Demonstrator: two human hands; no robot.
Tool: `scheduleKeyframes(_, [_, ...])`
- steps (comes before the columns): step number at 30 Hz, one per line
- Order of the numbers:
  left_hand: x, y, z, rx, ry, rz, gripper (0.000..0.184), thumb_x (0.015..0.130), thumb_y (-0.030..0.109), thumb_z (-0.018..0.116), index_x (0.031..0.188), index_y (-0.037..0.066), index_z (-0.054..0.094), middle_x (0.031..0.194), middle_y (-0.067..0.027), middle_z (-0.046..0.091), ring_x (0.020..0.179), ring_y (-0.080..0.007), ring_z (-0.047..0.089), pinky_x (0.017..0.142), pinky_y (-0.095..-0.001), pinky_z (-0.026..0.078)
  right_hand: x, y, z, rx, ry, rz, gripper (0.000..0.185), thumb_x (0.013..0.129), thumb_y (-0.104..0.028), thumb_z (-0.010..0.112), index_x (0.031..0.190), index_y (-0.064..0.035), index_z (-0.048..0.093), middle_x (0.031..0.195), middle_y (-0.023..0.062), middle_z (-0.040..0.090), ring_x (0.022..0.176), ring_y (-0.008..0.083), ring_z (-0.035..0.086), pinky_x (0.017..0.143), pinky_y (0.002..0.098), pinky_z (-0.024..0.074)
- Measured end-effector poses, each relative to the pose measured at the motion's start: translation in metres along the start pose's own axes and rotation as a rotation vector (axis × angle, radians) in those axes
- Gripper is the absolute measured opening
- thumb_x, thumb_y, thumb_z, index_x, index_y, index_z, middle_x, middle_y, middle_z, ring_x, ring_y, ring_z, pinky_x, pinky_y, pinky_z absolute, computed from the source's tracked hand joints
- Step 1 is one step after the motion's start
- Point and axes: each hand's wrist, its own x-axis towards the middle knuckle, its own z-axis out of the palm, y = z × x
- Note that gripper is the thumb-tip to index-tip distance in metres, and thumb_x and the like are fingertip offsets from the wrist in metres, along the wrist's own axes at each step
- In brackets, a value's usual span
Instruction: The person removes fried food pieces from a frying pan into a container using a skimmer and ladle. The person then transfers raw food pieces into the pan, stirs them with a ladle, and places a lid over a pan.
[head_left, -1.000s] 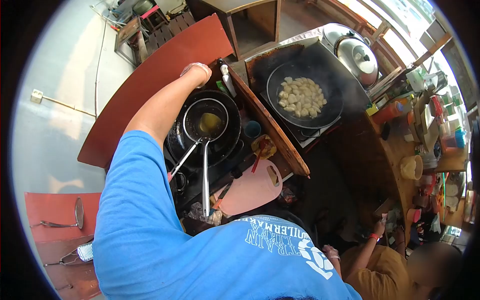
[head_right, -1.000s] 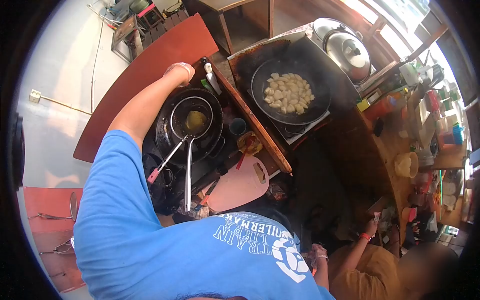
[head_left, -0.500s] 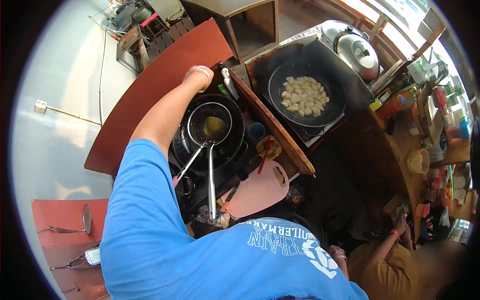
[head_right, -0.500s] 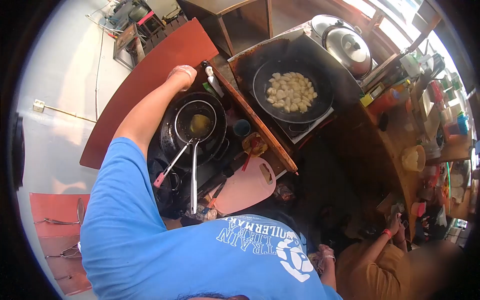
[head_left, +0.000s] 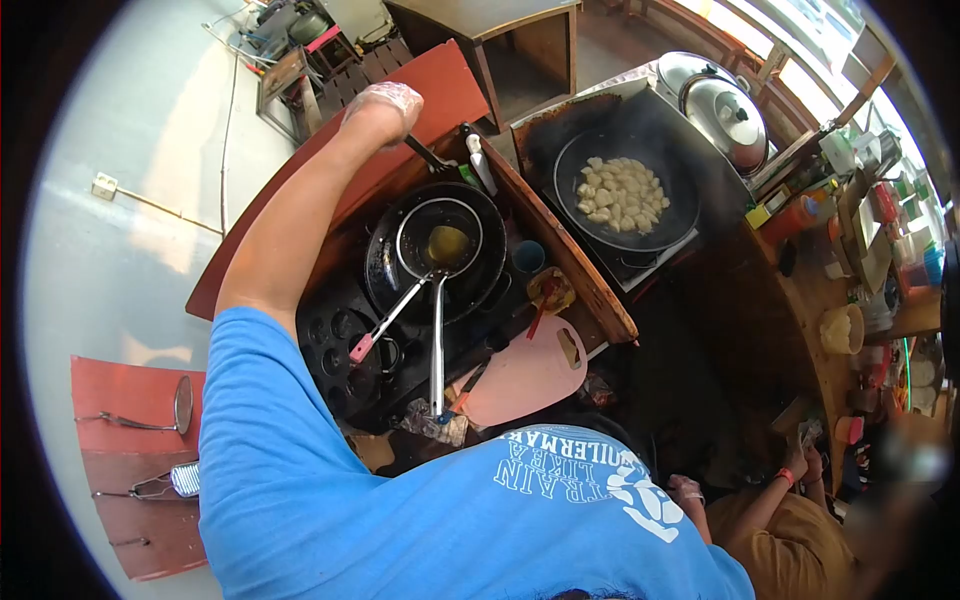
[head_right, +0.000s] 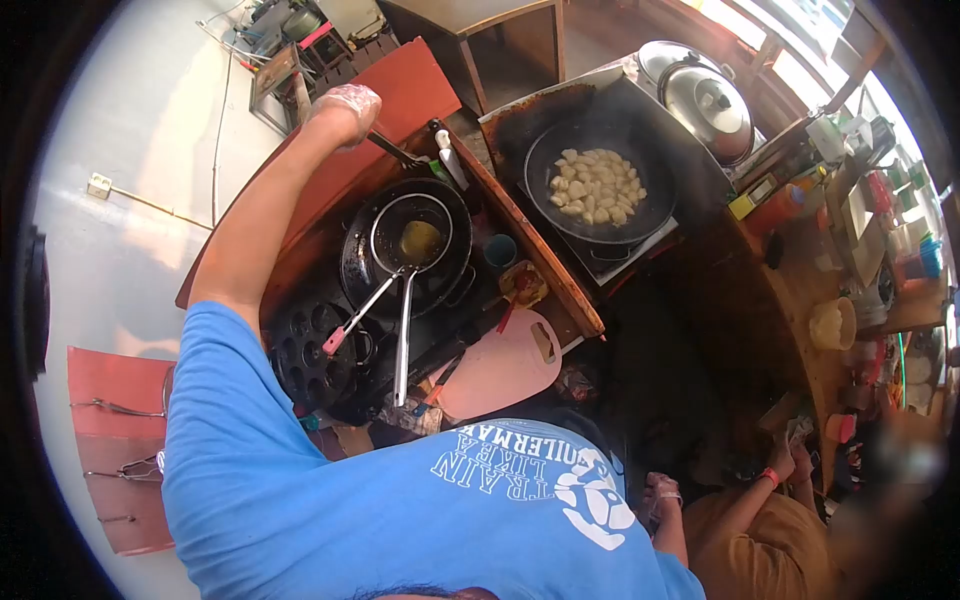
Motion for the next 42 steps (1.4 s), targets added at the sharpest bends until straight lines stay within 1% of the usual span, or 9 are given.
scheduleKeyframes(3, [-0.027, -0.014, -0.013, 0.031, 0.014, -0.033, 0.016, 0.077, 0.000, 0.064, 0.090, 0.002, 0.074, 0.104, -0.0198, 0.070, 0.103, -0.0315, 0.068, 0.084, -0.0401, 0.056, 0.025, 0.019, -0.014, 0.101, -0.052, -0.007, 0.012, 0.083, -0.011, 0.061, 0.077, -0.0200, 0.054, 0.066, -0.0042, 0.045, 0.052, 0.0120, 0.042, 0.044, 0.0285, 0.0299])
scheduleKeyframes(4, [-0.038, -0.022, -0.012, 0.045, 0.110, -0.033, 0.014, 0.078, 0.001, 0.063, 0.088, 0.001, 0.072, 0.102, -0.0198, 0.070, 0.102, -0.0321, 0.068, 0.085, -0.0401, 0.056, -0.011, -0.061, 0.001, 0.471, 0.186, 0.404, 0.008, 0.081, -0.012, 0.063, 0.082, -0.0183, 0.057, 0.067, -0.0037, 0.046, 0.053, 0.0118, 0.042, 0.044, 0.0287, 0.0328])
scheduleKeyframes(13, [-0.142, -0.006, -0.006, 0.079, 0.293, 0.117, 0.012, 0.083, 0.009, 0.058, 0.082, 0.002, 0.068, 0.094, -0.0195, 0.070, 0.092, -0.0350, 0.068, 0.082, -0.0443, 0.054, 0.046, -0.029, -0.017, 0.463, 0.058, 0.371, 0.006, 0.083, -0.018, 0.065, 0.088, -0.0189, 0.061, 0.067, -0.0018, 0.048, 0.053, 0.0137, 0.044, 0.046, 0.0307, 0.0366])
scheduleKeyframes(21, [-0.130, -0.023, 0.020, 0.033, 0.395, 0.113, 0.007, 0.074, 0.009, 0.063, 0.079, 0.003, 0.065, 0.088, -0.0182, 0.067, 0.089, -0.0354, 0.066, 0.080, -0.0428, 0.053, 0.027, -0.052, -0.007, 0.368, 0.221, 0.326, 0.013, 0.086, -0.019, 0.065, 0.098, -0.0139, 0.062, 0.078, 0.0026, 0.056, 0.060, 0.0164, 0.052, 0.048, 0.0321, 0.0420])
scheduleKeyframes(27, [-0.066, -0.035, 0.027, 0.088, 0.382, 0.033, 0.011, 0.086, 0.007, 0.054, 0.089, 0.003, 0.064, 0.097, -0.0194, 0.067, 0.097, -0.0374, 0.064, 0.085, -0.0460, 0.052, 0.020, 0.000, -0.008, 0.526, 0.036, 0.395, 0.021, 0.086, -0.023, 0.066, 0.105, -0.0134, 0.062, 0.080, 0.0023, 0.057, 0.062, 0.0172, 0.053, 0.049, 0.0306, 0.0417])
scheduleKeyframes(31, [-0.029, -0.001, 0.032, 0.030, 0.160, -0.005, 0.024, 0.085, 0.003, 0.057, 0.104, 0.004, 0.071, 0.118, -0.0178, 0.066, 0.110, -0.0322, 0.065, 0.091, -0.0437, 0.054, 0.017, 0.026, -0.002, 0.507, 0.065, 0.346, 0.024, 0.086, -0.024, 0.066, 0.108, -0.0136, 0.062, 0.081, 0.0023, 0.057, 0.064, 0.0180, 0.053, 0.050, 0.0314, 0.0415])
scheduleKeyframes(33, [-0.019, 0.020, 0.029, 0.000, 0.068, 0.001, 0.026, 0.084, 0.002, 0.058, 0.107, 0.004, 0.071, 0.120, -0.0174, 0.065, 0.111, -0.0321, 0.065, 0.092, -0.0436, 0.054, 0.009, 0.027, 0.002, 0.558, 0.141, 0.404, 0.022, 0.089, -0.021, 0.057, 0.070, -0.0229, 0.047, 0.065, -0.0015, 0.041, 0.051, 0.0174, 0.041, 0.046, 0.0341, 0.0346])
scheduleKeyframes(34, [-0.014, 0.028, 0.029, -0.031, -0.024, 0.003, 0.029, 0.083, 0.001, 0.059, 0.109, 0.004, 0.071, 0.122, -0.0169, 0.065, 0.112, -0.0320, 0.064, 0.092, -0.0436, 0.055, 0.004, 0.029, -0.003, 0.498, 0.119, 0.478, 0.012, 0.089, -0.022, 0.057, 0.079, -0.0183, 0.062, 0.074, 0.0058, 0.058, 0.062, 0.0263, 0.057, 0.055, 0.0426, 0.0466])
scheduleKeyframes(42, [0.056, 0.065, 0.066, -0.048, -0.323, 0.021, 0.033, 0.082, 0.000, 0.064, 0.114, 0.003, 0.070, 0.124, -0.0116, 0.066, 0.110, -0.0310, 0.066, 0.084, -0.0471, 0.058, 0.013, -0.035, -0.019, 0.445, 0.241, 0.412, 0.008, 0.087, -0.019, 0.060, 0.079, -0.0204, 0.058, 0.070, 0.0018, 0.054, 0.056, 0.0184, 0.053, 0.049, 0.0351, 0.0424])
